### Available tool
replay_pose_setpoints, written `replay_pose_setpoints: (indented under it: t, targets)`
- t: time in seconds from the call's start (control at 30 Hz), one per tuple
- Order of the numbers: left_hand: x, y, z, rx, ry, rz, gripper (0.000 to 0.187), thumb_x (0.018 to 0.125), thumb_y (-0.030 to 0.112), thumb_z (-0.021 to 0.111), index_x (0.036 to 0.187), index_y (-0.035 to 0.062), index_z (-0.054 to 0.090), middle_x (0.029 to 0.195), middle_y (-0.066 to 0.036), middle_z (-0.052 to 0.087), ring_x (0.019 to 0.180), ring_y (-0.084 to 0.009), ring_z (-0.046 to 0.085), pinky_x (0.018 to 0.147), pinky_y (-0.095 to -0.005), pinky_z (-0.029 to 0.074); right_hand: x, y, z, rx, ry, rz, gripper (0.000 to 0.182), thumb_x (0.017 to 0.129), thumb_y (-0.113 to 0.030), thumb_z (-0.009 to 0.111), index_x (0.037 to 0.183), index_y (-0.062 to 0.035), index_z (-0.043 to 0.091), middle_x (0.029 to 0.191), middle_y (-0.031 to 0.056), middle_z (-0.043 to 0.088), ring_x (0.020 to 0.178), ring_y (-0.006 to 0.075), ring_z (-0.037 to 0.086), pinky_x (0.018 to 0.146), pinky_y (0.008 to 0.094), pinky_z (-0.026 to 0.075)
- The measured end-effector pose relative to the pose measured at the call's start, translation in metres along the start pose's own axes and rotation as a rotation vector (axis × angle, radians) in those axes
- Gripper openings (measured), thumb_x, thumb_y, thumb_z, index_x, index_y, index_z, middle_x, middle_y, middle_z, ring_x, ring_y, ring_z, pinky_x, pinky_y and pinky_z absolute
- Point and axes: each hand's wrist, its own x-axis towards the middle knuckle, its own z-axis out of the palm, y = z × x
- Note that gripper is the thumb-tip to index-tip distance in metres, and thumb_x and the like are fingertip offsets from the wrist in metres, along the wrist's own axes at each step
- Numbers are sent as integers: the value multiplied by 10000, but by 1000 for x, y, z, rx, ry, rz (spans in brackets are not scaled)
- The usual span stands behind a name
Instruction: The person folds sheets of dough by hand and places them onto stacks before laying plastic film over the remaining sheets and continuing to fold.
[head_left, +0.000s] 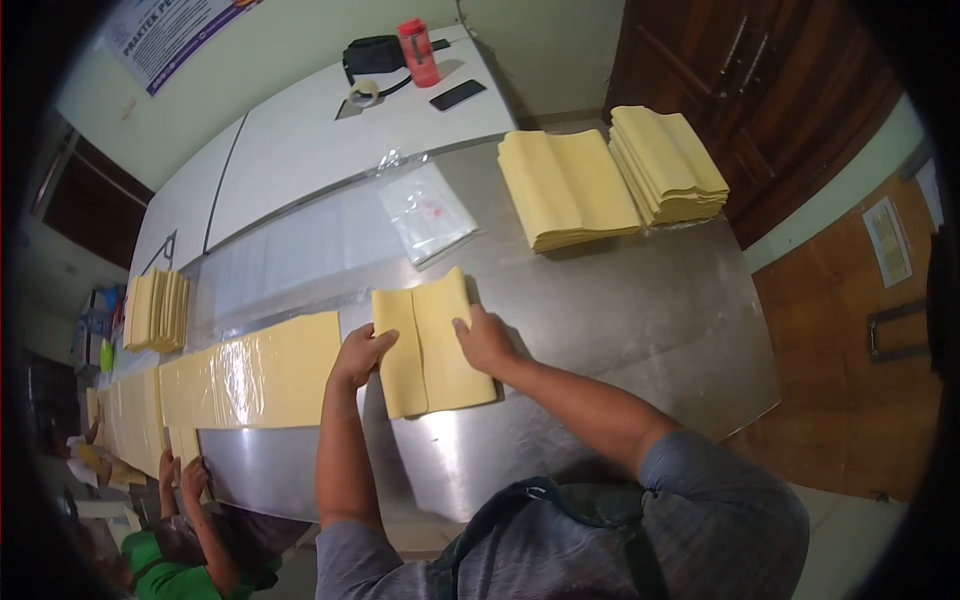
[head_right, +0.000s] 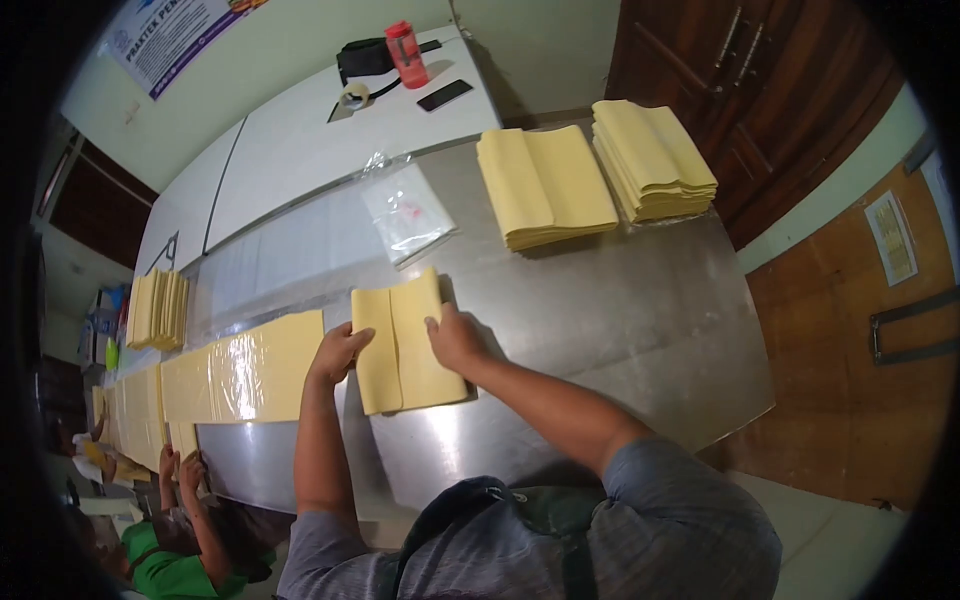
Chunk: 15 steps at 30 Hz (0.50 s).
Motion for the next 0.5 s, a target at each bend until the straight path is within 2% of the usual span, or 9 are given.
replay_pose_setpoints:
  t: [0.07, 0.17, 0.2, 0.23, 0.27, 0.3, 0.33, 0.37, 0.5]
  targets:
    - [-17, 27, 13, 29, -42, -4, 421, 917, 244, 698, 1227, -31, 623, 931, -84, 703, 717, -137, 663, 589, -271, 529, -10, -22, -44, 54, -44, 20, 351, 951, -307, 610, 1064, 21, 557, 933, 291, 663, 902, 496, 632, 784, 532, 501]
    - [-29, 65, 50, -81, -155, 165, 433, 921, 253, 686, 1244, -24, 605, 961, -79, 700, 752, -121, 670, 600, -248, 538, -5, -20, -115, 207, 14, -155, 341, 941, -297, 644, 1017, 29, 575, 936, 281, 662, 882, 460, 650, 773, 491, 503]
    - [-26, 84, 65, -83, -157, 164, 433, 921, 253, 686, 1244, -24, 605, 961, -79, 700, 752, -121, 670, 600, -248, 538, 1, -23, -149, 171, 55, -214, 335, 934, -280, 662, 1020, 35, 587, 945, 265, 656, 868, 408, 657, 795, 456, 505]
    - [-20, 104, 81, -98, -178, 241, 437, 924, 258, 683, 1250, -21, 600, 983, -78, 699, 773, -121, 674, 613, -250, 541, 12, -26, -184, 74, 28, -180, 323, 949, -259, 656, 1041, 45, 593, 974, 225, 670, 860, 300, 658, 807, 405, 511]
    - [-12, 126, 97, -113, -198, 320, 441, 926, 263, 679, 1255, -17, 595, 1004, -77, 698, 793, -122, 677, 625, -252, 545, 34, -10, -202, 223, 20, -204, 310, 975, -257, 633, 1035, 46, 602, 978, 172, 687, 858, 201, 648, 795, 365, 516]
    - [-2, 150, 114, -130, -209, 359, 442, 926, 267, 679, 1257, -13, 593, 1021, -74, 695, 813, -126, 677, 650, -259, 548, 56, 1, -219, 353, 142, -300, 347, 941, -305, 664, 989, 32, 599, 848, 229, 657, 783, 332, 667, 722, 437, 504]
    - [11, 176, 131, -147, -216, 399, 443, 927, 271, 679, 1259, -9, 591, 1038, -72, 692, 833, -130, 677, 674, -266, 551, 66, -9, -259, 185, 118, -247, 372, 949, -317, 653, 994, 48, 599, 843, 209, 663, 764, 279, 670, 722, 411, 514]
    - [26, 200, 146, -151, -237, 396, 419, 942, 251, 659, 1261, -10, 583, 1047, -75, 689, 844, -136, 678, 702, -271, 552, 73, -22, -289, 185, 107, -172, 393, 961, -322, 632, 1010, 66, 602, 855, 193, 667, 782, 252, 677, 734, 393, 523]
    - [95, 249, 192, -81, -267, 390, 393, 945, 289, 670, 1208, 4, 608, 1044, -67, 688, 850, -157, 678, 749, -311, 558, 147, 16, -330, 261, 110, -66, 416, 974, -332, 612, 1076, 71, 617, 932, 180, 696, 814, 250, 691, 766, 391, 537]
